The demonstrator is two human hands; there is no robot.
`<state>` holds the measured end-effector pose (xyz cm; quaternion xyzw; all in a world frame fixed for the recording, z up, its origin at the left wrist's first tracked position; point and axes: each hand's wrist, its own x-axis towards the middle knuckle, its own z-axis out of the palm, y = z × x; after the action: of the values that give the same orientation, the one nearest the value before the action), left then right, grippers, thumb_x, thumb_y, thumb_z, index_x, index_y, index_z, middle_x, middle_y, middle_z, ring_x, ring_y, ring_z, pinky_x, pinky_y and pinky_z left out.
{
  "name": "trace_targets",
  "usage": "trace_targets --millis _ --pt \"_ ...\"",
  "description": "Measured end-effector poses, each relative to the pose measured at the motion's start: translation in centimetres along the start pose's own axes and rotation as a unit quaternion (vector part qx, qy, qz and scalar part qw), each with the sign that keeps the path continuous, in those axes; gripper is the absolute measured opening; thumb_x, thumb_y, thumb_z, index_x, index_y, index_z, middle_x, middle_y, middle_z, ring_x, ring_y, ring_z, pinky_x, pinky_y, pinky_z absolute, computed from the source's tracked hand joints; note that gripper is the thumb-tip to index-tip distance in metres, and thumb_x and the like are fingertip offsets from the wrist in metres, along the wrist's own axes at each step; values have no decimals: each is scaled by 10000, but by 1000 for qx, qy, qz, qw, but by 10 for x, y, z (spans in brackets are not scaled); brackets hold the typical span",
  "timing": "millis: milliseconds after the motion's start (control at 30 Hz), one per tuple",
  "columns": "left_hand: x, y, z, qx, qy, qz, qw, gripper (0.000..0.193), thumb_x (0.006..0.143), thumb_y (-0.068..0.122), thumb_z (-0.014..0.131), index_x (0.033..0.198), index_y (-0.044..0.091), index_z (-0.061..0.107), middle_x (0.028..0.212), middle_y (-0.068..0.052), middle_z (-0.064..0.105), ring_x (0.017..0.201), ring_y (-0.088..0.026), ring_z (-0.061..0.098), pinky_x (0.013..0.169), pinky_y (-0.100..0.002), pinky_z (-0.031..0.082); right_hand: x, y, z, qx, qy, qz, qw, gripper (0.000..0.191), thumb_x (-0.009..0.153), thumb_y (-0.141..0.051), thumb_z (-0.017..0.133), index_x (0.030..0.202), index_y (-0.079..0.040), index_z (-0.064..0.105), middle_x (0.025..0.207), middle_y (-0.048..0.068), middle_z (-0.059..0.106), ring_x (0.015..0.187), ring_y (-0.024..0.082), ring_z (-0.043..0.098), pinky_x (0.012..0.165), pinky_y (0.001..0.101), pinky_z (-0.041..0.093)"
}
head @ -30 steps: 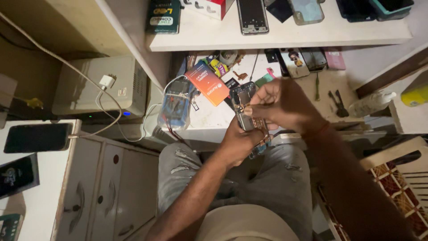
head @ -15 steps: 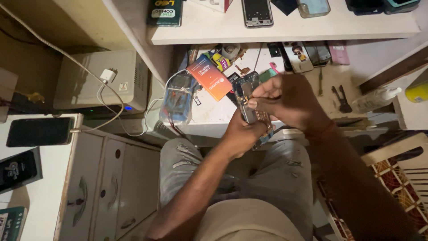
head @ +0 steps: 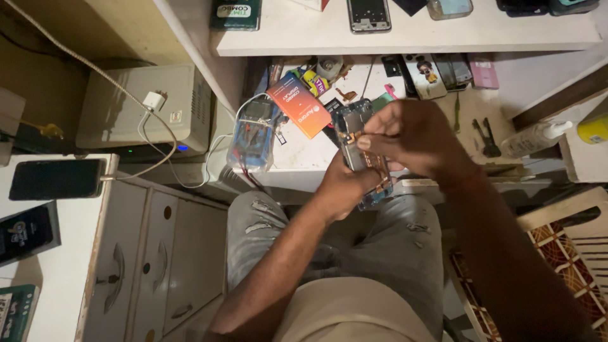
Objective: The person holds a disassembled smartphone in one hand and works on its internal components with the other, pressing and aligning an orange flex cable and battery assembly inside the phone frame. They repeatedly reposition the phone and press components into place throughout the clip.
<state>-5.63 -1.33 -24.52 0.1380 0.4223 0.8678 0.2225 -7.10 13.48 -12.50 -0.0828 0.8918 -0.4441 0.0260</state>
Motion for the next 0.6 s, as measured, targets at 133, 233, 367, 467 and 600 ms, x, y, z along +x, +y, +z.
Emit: trace_targets --millis 133,233,367,467,600 --pt "-4 8 -1 -61 38 20 997 469 909 -128 594 1375 -151 550 1219 -238 688 1149 -384 682 932 -468 623 -25 12 2 -45 109 -203 972 198 889 -106 837 994 -40 683 923 71 707 808 154 680 727 300 558" --pt "-8 22 -1 -172 27 16 985 582 840 -124 528 1416 -76 463 1313 -271 655 1153 -448 666 922 -512 609 -50 22 6 -107 137 -330 928 218 834 -65 836 999 -89 696 990 66 685 925 218 668 819 358 549" --pt "-9 37 7 -208 15 7 978 647 845 -125 490 1478 -31 393 1346 -297 598 1200 -452 634 963 -560 590 -78 29 12 -153 128 -355 913 366 719 -88 847 1059 -137 722 1039 65 645 978 280 633 837 394 525" --pt "-11 42 14 -215 0 5 977 646 860 -130 494 1495 -74 396 1362 -300 588 1222 -460 630 988 -583 582 -83 29 14 -166 125 -368 906 480 699 -149 894 1137 -95 705 1095 93 631 987 303 612 841 412 497" --pt "-11 43 20 -210 8 -4 978 643 854 -136 505 1485 -67 401 1367 -298 589 1224 -461 628 994 -574 586 -83 28 15 -188 127 -364 903 455 701 -158 914 1113 -104 728 1057 68 627 961 291 626 863 436 501"
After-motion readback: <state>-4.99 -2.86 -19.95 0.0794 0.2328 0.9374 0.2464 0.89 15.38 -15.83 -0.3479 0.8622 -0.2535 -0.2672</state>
